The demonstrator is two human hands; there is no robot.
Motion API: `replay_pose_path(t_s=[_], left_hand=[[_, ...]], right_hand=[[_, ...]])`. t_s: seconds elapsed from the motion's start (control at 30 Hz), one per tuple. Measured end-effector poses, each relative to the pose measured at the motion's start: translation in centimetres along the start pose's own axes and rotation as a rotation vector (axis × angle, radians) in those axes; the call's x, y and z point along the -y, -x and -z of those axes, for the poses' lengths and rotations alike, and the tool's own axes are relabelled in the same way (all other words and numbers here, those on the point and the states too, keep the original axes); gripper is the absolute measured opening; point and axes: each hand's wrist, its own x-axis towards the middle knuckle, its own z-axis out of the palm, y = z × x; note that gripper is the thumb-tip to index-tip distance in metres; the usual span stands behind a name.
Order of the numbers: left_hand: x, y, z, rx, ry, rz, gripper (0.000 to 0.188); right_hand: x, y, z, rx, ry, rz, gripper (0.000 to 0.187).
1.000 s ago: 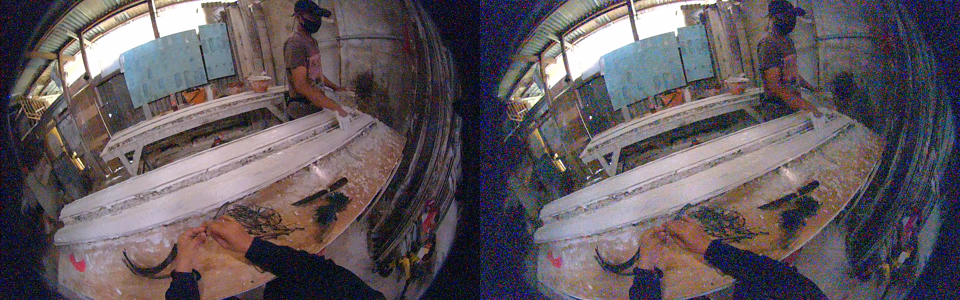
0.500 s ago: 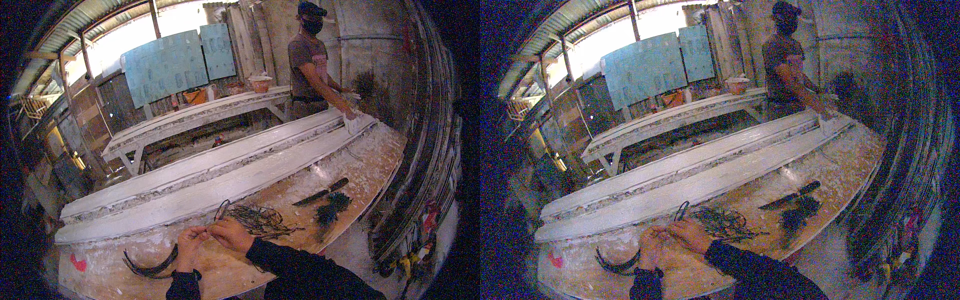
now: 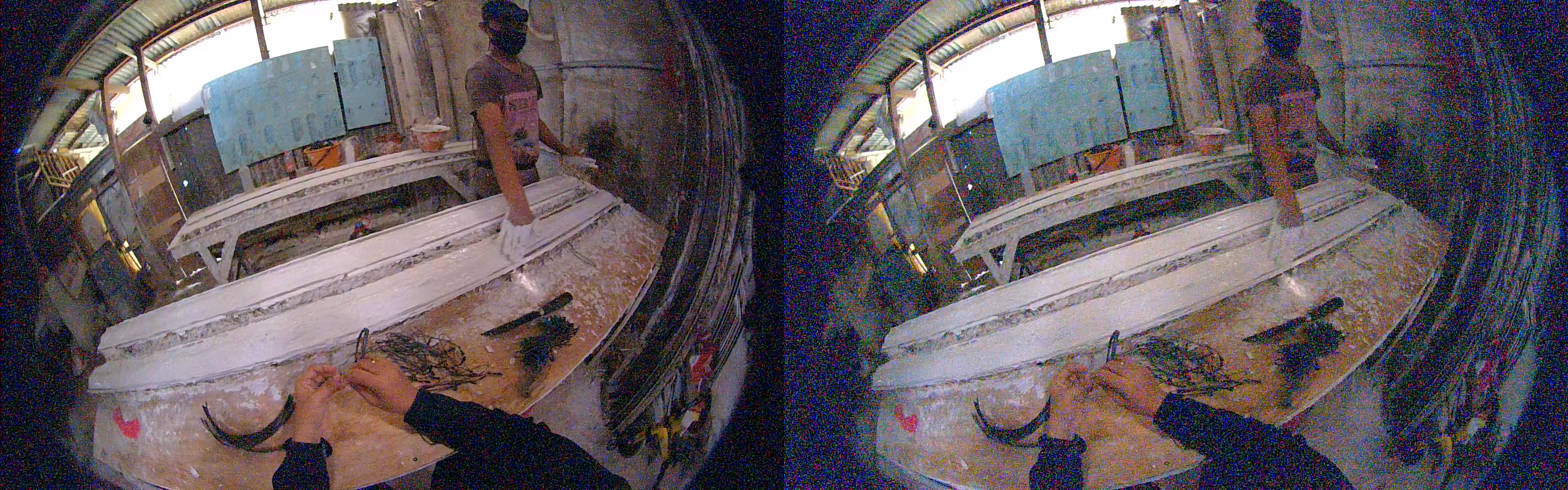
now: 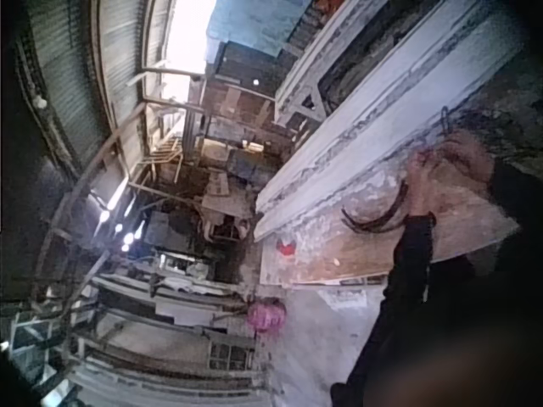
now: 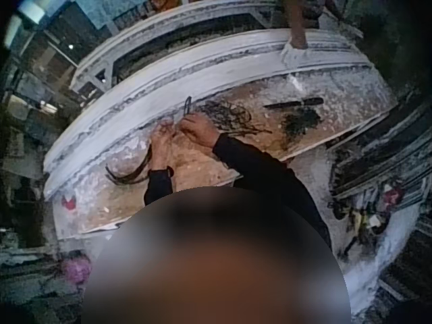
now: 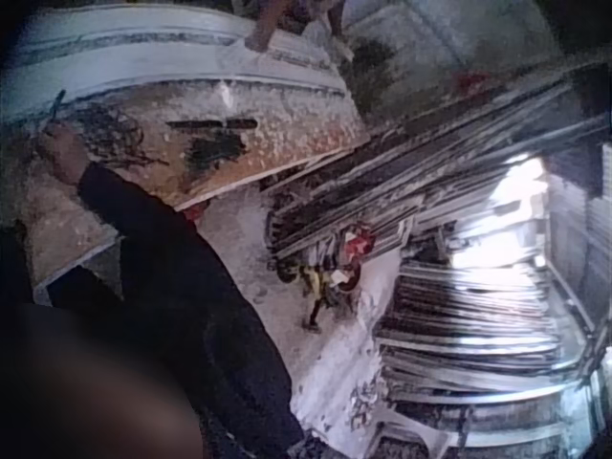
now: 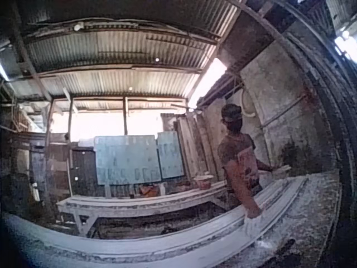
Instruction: The person repeatedly picks up black cable ties, bends them, and places them on the table. Another person wipes a long white object in the background. The task appears to be preparing cable ties for later use.
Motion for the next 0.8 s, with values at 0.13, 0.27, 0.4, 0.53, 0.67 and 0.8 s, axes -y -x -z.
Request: replay_pose_path(t_s=[0.13,0.27,0.4,0.53,0.67,0.8], left_hand=[[-0.5,-0.3,-0.3,0.038,-0.21,-0.089,0.017],[-0.5,0.1,-0.5,0.054,-0.095,-0.072,0.021],[-0.4,-0.4,-0.7,0.094,0.013,-0.029,0.025],[-0.6,-0.1,-0.5,0.08,-0.059,0.01,0.028],[0.0,0.0,-0.1,0.045,-0.011,0.004,0.034],[1.3,-0.9,0.6,0.072,-0.079,-0.1,0.039]], right_hand=[[0.2,-0.3,0.0,-0.044,-0.038,0.003,0.018],[0.6,-0.3,-0.2,-0.03,-0.079,-0.132,0.014],[0.9,-0.2,-0.3,-0.052,-0.147,-0.288,0.013],[1.1,0.0,-0.6,-0.154,-0.287,-0.388,0.014],[0.4,-0.1,-0.9,-0.08,-0.467,-0.55,0.012],[-0.5,0.3,-2.1,-0.076,-0.692,-0.637,0.014]])
